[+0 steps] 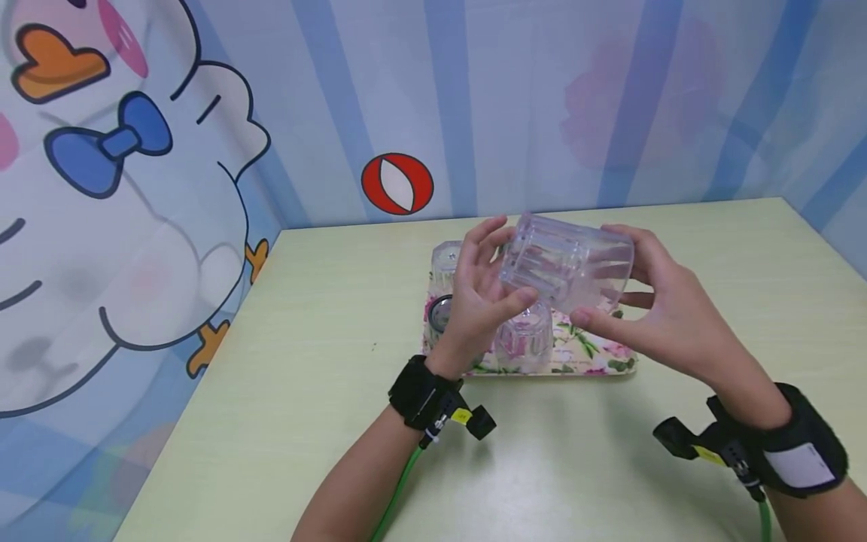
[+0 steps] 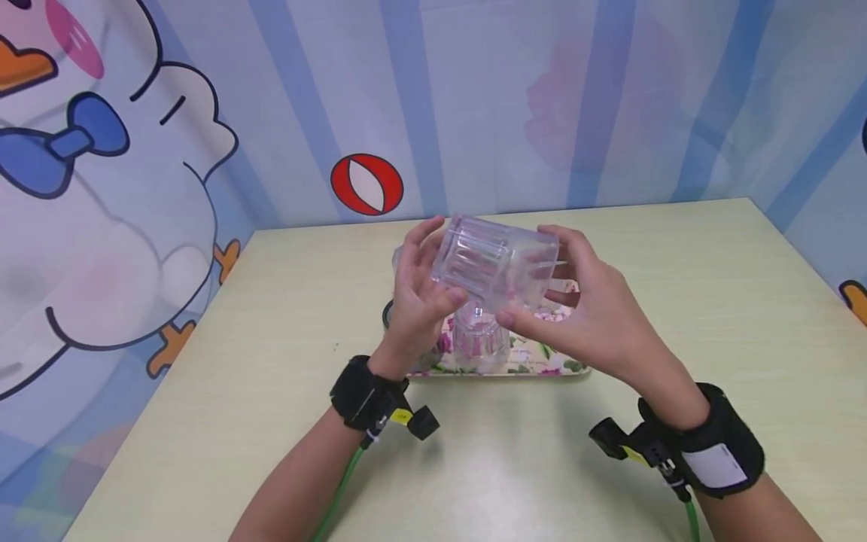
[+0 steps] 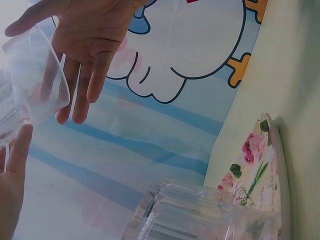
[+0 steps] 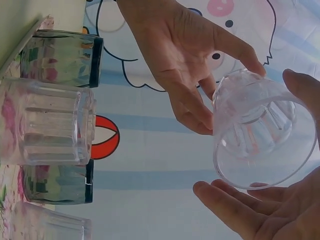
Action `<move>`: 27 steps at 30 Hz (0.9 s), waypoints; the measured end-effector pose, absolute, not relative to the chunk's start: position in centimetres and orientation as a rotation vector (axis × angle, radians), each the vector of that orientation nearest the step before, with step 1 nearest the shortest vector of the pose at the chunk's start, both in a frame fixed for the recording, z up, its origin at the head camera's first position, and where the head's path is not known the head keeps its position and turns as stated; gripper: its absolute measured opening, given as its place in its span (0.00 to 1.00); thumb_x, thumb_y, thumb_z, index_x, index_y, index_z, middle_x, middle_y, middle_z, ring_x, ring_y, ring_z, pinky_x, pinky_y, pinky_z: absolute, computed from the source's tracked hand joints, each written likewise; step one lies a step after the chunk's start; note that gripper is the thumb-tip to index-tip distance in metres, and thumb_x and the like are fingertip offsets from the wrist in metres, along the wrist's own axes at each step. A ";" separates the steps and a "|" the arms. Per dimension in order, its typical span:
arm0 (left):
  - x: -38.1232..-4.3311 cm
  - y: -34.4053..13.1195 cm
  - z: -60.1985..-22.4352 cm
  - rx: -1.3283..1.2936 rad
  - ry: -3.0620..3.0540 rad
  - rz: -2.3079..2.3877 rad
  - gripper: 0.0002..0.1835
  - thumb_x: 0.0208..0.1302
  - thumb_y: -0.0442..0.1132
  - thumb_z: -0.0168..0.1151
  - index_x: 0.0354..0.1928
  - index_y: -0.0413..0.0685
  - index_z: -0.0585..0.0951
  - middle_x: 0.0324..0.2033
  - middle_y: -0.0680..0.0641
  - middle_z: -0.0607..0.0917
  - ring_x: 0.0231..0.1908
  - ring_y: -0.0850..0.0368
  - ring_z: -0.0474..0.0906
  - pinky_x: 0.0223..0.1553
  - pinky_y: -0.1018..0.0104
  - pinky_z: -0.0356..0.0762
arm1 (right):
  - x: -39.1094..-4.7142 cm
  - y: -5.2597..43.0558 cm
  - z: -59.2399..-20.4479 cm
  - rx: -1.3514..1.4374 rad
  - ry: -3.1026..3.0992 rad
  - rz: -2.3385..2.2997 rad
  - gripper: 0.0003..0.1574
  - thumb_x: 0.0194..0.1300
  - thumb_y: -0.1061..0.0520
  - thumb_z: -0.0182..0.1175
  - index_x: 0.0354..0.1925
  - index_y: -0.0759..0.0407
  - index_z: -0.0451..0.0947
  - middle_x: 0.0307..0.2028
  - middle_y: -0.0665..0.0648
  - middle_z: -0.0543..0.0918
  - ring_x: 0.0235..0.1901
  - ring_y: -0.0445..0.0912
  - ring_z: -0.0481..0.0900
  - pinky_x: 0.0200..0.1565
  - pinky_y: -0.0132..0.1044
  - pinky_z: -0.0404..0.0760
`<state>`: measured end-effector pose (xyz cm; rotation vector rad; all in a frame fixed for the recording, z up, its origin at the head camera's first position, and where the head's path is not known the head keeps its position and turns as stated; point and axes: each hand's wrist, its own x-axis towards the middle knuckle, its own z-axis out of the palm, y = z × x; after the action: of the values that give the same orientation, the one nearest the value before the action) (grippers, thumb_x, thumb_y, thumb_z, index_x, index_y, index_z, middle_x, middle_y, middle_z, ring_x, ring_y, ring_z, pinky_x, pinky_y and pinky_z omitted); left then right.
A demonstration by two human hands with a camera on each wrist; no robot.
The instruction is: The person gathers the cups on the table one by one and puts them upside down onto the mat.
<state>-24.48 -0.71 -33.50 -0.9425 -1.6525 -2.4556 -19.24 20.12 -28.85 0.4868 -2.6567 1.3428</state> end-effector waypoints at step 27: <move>-24.6 -0.3 -34.1 -0.969 -1.697 -2.413 0.61 0.42 0.63 0.74 0.70 0.41 0.51 0.57 0.57 0.66 0.55 0.62 0.71 0.48 0.75 0.82 | -19.8 20.6 -23.0 0.822 -2.785 0.607 0.59 0.46 0.37 0.73 0.69 0.55 0.61 0.67 0.61 0.67 0.63 0.60 0.69 0.54 0.64 0.75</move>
<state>-24.62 -0.28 -34.13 -0.9686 -1.6970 -2.4130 -19.77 20.59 -23.00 0.8218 -2.7847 0.6067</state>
